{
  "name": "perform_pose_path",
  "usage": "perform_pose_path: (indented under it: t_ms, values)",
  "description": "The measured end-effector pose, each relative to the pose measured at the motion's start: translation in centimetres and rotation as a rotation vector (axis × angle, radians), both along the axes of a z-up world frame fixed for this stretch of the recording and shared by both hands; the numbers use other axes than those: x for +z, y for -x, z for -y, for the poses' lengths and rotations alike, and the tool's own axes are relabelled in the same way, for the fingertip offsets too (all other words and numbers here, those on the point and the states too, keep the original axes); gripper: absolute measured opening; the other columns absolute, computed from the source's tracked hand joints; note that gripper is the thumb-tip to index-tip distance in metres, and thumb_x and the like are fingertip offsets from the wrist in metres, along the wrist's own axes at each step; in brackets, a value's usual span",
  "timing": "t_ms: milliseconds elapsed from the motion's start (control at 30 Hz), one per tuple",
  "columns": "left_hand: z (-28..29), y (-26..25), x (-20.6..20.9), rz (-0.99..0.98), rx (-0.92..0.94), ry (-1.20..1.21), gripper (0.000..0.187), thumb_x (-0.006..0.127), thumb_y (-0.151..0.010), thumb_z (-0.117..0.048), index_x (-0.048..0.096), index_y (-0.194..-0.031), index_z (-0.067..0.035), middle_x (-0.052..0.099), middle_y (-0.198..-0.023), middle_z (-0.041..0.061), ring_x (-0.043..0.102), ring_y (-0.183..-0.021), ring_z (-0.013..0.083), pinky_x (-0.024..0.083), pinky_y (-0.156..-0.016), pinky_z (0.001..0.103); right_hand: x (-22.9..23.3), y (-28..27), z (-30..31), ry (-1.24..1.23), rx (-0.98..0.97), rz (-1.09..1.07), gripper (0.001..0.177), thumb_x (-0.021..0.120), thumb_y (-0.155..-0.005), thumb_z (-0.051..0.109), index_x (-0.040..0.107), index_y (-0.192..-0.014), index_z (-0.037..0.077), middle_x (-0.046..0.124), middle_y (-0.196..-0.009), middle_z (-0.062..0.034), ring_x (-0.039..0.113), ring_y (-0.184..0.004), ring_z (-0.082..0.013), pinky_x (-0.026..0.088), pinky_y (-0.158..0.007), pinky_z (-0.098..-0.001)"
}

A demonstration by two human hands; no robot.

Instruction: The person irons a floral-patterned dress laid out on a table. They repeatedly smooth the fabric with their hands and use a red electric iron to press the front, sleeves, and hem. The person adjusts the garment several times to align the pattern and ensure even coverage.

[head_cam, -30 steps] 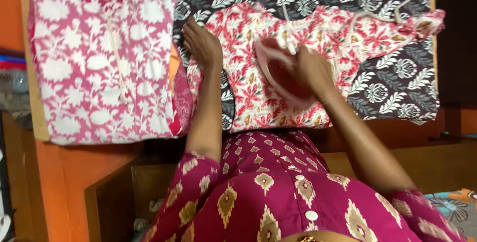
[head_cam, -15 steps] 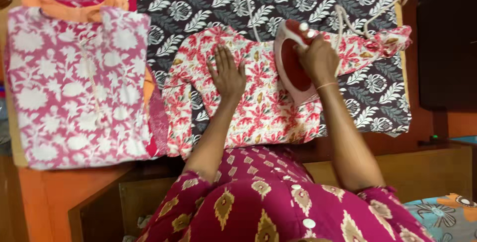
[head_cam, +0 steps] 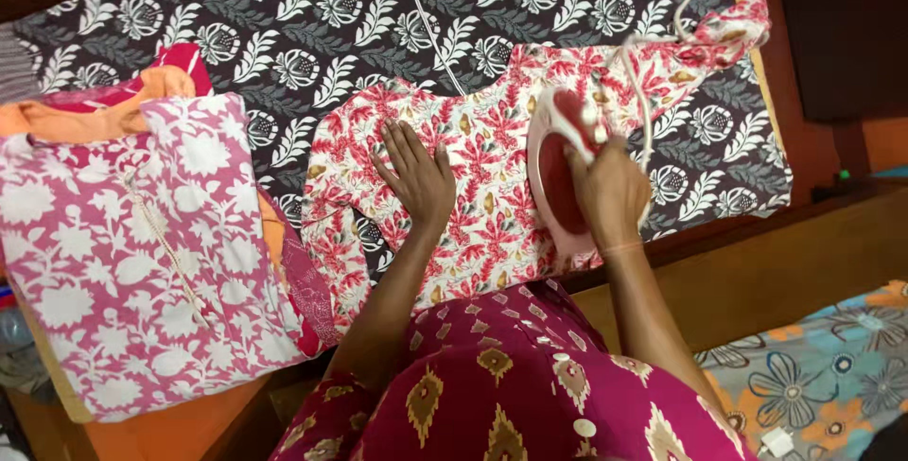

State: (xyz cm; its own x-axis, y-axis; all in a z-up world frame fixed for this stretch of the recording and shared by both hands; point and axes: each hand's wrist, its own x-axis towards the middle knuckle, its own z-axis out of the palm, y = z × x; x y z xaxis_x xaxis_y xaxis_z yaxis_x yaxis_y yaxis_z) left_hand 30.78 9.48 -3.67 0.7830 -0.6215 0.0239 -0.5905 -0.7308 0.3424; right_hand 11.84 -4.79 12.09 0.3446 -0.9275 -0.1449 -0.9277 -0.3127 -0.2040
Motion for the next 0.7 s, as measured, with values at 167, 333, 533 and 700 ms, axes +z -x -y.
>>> perform_pose_path:
  t_ms: [167, 333, 533, 700]
  values:
    - [0.0, -0.1, 0.4, -0.025, 0.013, 0.044, 0.073, 0.041, -0.108, -0.042, 0.022, -0.159, 0.007, 0.017, -0.169, 0.024, 0.007, -0.160, 0.0336, -0.003, -0.125, 0.062, -1.6, -5.9, 7.3, -0.035, -0.066, 0.029, 0.058, 0.075, -0.091, 0.050, 0.062, -0.111, -0.003, 0.073, -0.082, -0.0228, 0.071, -0.072, -0.0381, 0.053, -0.060, -0.0519]
    - [3.3, -2.2, 1.8, -0.123, -0.050, 0.286, 0.063, 0.059, -0.099, -0.035, 0.041, -0.150, -0.002, 0.031, -0.162, 0.021, 0.016, -0.152, 0.0352, 0.000, -0.118, 0.065, -0.6, -4.2, 4.2, -0.076, -0.016, 0.077, 0.053, 0.073, -0.095, 0.045, 0.063, -0.112, -0.005, 0.072, -0.080, -0.0264, 0.071, -0.072, -0.0403, 0.054, -0.065, -0.0526]
    - [19.2, -3.7, 1.4, -0.193, -0.676, 0.478, 0.049, 0.074, -0.095, -0.029, 0.060, -0.136, -0.006, 0.061, -0.139, 0.014, 0.052, -0.136, 0.0312, 0.034, -0.121, 0.049, 1.3, 0.2, -5.7, -0.076, -0.107, -0.023, 0.057, 0.070, -0.095, 0.047, 0.059, -0.111, -0.007, 0.069, -0.073, -0.0290, 0.070, -0.069, -0.0464, 0.054, -0.064, -0.0571]
    - [26.9, -0.2, 1.3, -0.324, -0.852, 0.285, 0.039, 0.083, -0.081, -0.037, 0.064, -0.101, -0.009, 0.060, -0.120, 0.014, 0.049, -0.117, 0.0330, 0.033, -0.102, 0.054, 2.3, 1.9, -6.4, -0.121, -0.238, -0.027, 0.057, 0.067, -0.094, 0.049, 0.057, -0.104, -0.006, 0.068, -0.072, -0.0283, 0.070, -0.066, -0.0476, 0.054, -0.062, -0.0581]
